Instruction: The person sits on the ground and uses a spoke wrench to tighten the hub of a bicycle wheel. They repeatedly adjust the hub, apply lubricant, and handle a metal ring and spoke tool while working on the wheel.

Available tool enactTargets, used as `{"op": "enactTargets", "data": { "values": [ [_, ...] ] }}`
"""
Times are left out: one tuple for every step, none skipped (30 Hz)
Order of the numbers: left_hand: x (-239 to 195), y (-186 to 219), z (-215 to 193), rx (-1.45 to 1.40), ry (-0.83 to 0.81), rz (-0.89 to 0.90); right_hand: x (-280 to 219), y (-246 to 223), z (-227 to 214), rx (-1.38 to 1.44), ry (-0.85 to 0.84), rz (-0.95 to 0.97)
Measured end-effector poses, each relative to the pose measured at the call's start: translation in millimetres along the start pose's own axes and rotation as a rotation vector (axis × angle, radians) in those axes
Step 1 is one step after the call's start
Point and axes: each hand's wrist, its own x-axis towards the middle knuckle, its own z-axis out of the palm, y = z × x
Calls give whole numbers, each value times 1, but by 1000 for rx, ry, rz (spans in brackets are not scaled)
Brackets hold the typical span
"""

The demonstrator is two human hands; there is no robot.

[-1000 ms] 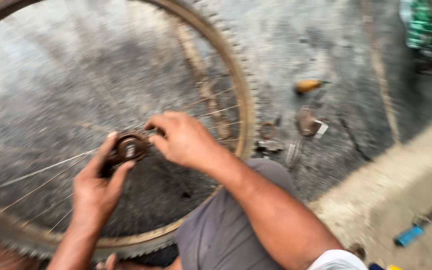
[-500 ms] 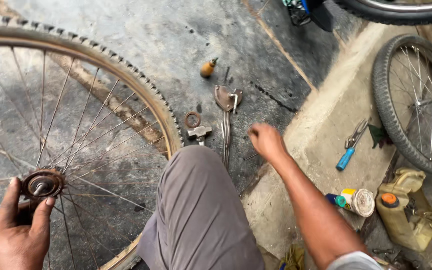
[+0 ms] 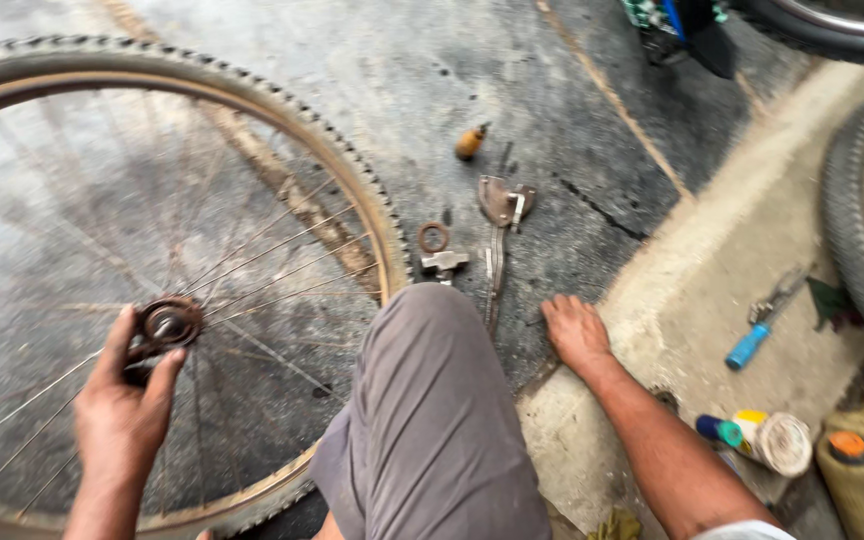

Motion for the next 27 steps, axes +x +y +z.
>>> {"op": "enactTargets", "data": {
  "values": [
    [1,4,0,-30,-18,-43,-2,3,4,-5,35,-15],
    [1,5,-2,-141,-9,61,3,1,8,-3,73,-47],
    [3,6,-1,-249,1,168,1,2,9,39,81,-32],
    [2,8,-1,-255,27,190,6,3,10,93,96,-42],
    [2,9,-3,-259,52,213,9,5,6,196,223,-109],
    [2,9,-3,-285,16,112,15,1,1,370,205,26],
    [2,9,-4,-317,-18,12,19,0,-8,397,130,202],
    [2,10,-3,-353,7,32,30,-4,-19,423,53,371],
    [4,10,-3,-388,33,53,41,-5,-35,524,209,315],
    [4,8,-4,-344,20,-5,55,-7,-53,1082,195,430],
    [3,7,-4,-301,5,-65,70,-6,-77,1339,249,337],
    [6,7,-4,-265,-14,-107,82,-3,-106,1602,241,320],
    [7,6,-6,-277,3,-64,95,-5,-134,1864,224,302],
    [7,6,-6,-293,6,-20,102,-12,-162,2117,180,234],
    [7,5,-7,-310,10,25,112,-23,-189,2369,126,162],
    [9,5,-7,-353,12,48,122,-35,-217,2616,76,84],
    [10,4,-7,-397,14,71,132,-54,-239,2575,58,91],
    [9,3,-7,-439,13,86,139,-82,-255,2531,33,107],
    [8,3,-7,-412,2,57,148,-116,-266,2487,9,123],
    [9,2,-7,-381,-8,37,162,-153,-272,2280,30,282],
    [9,1,-8,-350,-18,17,176,-192,-276,2068,47,427],
    [8,1,-8,-365,-23,-6,184,-228,-280,1919,40,497],
    [7,1,-8,-380,-29,-29,189,-261,-283,1912,-17,288],
    [7,2,-8,-396,-34,-51,193,-288,-287,1928,-88,313],
    [8,3,-8,-397,-20,-7,195,-311,-290,1905,-98,223],
    [9,3,-10,-396,-2,40,197,-331,-293,1883,-105,130],
    [11,3,-11,-395,15,87,196,-347,-295,1803,-70,52]
  ]
}}
